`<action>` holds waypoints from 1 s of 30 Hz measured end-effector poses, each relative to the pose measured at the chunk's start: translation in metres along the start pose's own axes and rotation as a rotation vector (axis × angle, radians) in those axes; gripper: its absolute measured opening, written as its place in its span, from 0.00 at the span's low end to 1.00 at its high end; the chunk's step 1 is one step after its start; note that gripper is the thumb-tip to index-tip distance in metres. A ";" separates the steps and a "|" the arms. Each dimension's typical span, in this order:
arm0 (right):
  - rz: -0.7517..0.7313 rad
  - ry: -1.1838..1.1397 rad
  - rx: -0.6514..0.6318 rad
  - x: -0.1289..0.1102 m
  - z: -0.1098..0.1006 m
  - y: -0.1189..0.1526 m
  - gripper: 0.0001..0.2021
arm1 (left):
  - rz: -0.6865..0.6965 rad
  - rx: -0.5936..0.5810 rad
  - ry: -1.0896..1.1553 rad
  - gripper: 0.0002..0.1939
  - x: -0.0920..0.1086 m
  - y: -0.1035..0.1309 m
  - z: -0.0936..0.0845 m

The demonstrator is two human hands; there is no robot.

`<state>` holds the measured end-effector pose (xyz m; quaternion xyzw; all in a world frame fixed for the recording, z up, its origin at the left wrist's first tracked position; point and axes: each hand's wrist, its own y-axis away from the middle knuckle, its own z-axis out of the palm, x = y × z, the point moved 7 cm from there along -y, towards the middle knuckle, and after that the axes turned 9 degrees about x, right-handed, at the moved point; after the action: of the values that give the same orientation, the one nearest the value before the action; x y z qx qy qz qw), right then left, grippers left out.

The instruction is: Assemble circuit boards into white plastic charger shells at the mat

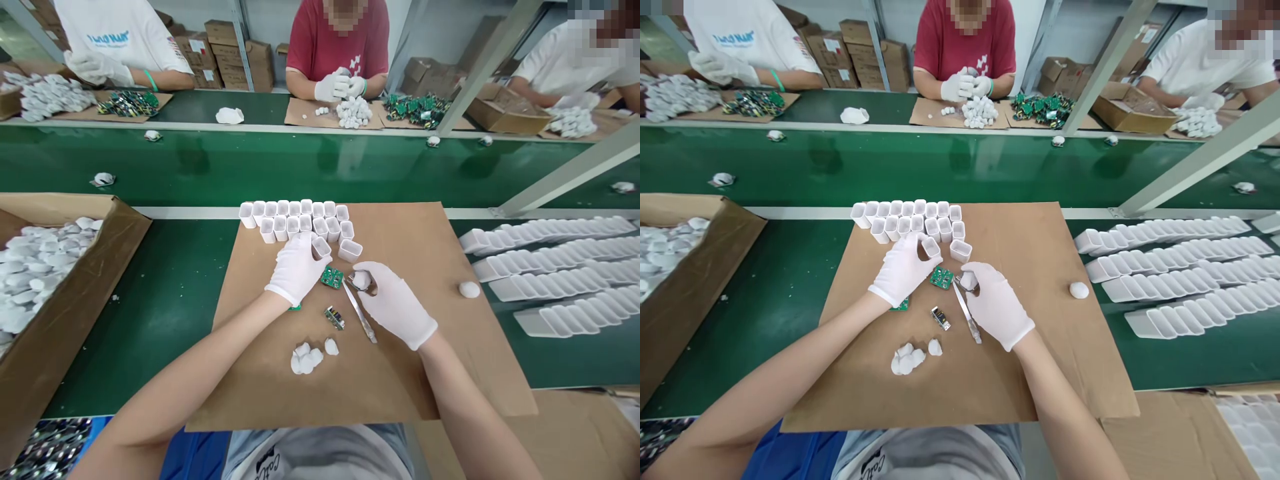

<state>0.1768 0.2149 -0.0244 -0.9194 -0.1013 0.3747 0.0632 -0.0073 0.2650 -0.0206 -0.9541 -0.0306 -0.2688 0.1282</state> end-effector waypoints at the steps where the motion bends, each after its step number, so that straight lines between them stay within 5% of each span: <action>1: 0.008 0.010 0.007 0.002 0.000 0.000 0.15 | -0.019 -0.004 0.019 0.11 -0.001 0.001 -0.002; 8: 0.013 0.037 0.050 0.007 -0.001 -0.004 0.16 | -0.080 -0.041 0.220 0.15 0.002 0.029 -0.035; 14: 0.082 0.041 0.110 0.012 -0.002 -0.004 0.12 | -0.045 -0.196 0.572 0.20 -0.004 0.059 -0.029; 19: 0.170 0.037 0.208 0.012 -0.018 0.000 0.12 | 0.083 -0.057 0.489 0.24 -0.004 0.063 -0.046; 22: 0.138 -0.229 0.195 -0.001 -0.025 0.004 0.14 | 0.080 -0.077 0.569 0.22 0.000 0.066 -0.056; 26: 0.068 -0.691 0.129 -0.024 -0.021 0.011 0.17 | -0.074 -0.291 0.931 0.18 -0.001 0.075 -0.054; 30: 0.006 -0.853 0.075 -0.042 -0.010 0.018 0.20 | -0.200 -0.423 1.087 0.29 0.001 0.083 -0.047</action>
<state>0.1563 0.1871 0.0076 -0.6794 -0.1021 0.7250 0.0480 -0.0196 0.1728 -0.0008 -0.6770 0.0038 -0.7300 -0.0936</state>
